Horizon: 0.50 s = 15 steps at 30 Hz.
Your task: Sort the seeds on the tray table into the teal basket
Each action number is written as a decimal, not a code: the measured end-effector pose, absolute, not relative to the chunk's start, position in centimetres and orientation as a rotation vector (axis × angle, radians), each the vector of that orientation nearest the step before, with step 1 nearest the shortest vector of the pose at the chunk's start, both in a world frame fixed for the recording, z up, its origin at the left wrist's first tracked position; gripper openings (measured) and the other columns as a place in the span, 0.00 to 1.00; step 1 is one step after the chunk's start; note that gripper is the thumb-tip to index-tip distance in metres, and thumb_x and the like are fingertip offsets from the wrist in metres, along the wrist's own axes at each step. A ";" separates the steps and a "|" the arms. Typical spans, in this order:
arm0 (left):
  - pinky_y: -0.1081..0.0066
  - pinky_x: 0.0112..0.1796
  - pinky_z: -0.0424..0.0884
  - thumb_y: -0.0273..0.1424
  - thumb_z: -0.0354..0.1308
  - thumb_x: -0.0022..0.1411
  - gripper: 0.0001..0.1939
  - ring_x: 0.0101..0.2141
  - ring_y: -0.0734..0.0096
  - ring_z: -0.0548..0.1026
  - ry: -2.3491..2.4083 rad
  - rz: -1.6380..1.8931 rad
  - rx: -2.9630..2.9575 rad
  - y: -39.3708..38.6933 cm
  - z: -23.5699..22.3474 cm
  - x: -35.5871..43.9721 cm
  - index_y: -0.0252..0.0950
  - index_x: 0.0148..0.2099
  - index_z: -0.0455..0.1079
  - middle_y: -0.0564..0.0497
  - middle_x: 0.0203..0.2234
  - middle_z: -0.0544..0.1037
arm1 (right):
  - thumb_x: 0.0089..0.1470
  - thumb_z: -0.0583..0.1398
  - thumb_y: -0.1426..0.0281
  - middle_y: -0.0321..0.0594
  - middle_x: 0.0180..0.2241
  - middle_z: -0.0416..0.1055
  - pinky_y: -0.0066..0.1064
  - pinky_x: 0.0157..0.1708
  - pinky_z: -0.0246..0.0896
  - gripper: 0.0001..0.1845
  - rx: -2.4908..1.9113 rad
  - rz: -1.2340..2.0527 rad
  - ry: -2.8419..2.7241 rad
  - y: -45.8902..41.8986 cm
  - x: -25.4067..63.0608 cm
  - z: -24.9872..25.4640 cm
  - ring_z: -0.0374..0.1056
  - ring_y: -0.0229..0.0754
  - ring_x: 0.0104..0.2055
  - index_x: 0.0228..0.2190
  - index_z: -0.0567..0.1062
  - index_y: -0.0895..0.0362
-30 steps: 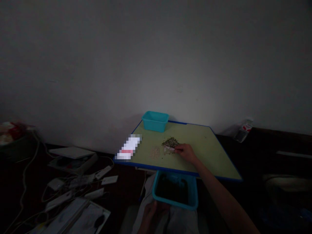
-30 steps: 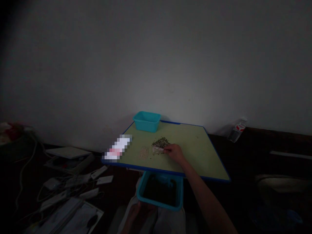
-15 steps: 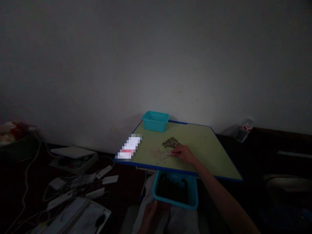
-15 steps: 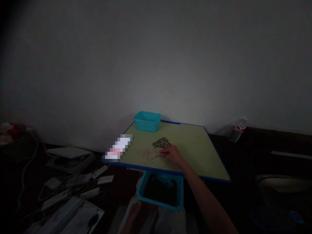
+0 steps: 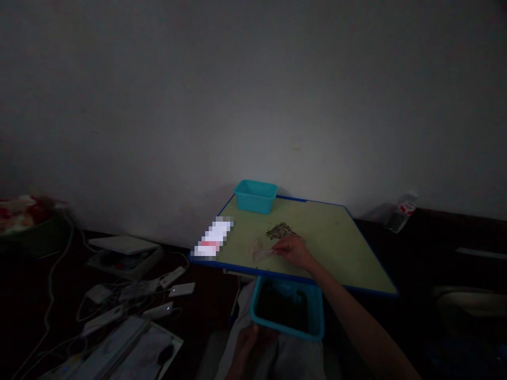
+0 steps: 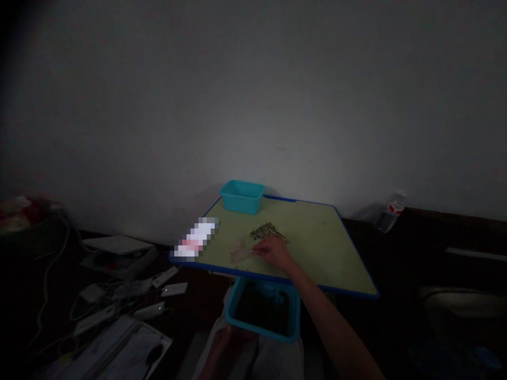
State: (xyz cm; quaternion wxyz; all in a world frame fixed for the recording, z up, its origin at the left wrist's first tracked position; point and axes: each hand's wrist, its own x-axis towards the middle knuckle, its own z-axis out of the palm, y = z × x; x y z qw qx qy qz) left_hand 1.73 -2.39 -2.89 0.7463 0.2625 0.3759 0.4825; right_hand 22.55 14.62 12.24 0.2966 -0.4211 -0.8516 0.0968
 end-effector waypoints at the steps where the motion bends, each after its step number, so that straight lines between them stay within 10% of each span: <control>1: 0.53 0.41 0.75 0.58 0.66 0.42 0.31 0.34 0.47 0.81 0.818 1.067 0.605 -2.4 -3.0 1.7 0.31 0.24 0.81 0.36 0.25 0.83 | 0.56 0.66 0.69 0.38 0.33 0.81 0.32 0.39 0.65 0.05 -1.114 0.266 -2.275 14.6 22.4 12.3 0.75 0.42 0.36 0.35 0.83 0.50; 15: 0.65 0.29 0.68 0.60 0.62 0.46 0.30 0.23 0.59 0.73 1.175 1.060 0.788 -1.7 -1.1 0.3 0.38 0.14 0.75 0.48 0.14 0.73 | 0.55 0.65 0.67 0.39 0.30 0.81 0.32 0.41 0.66 0.05 -1.095 0.432 -2.351 14.0 25.4 13.3 0.75 0.41 0.35 0.32 0.84 0.51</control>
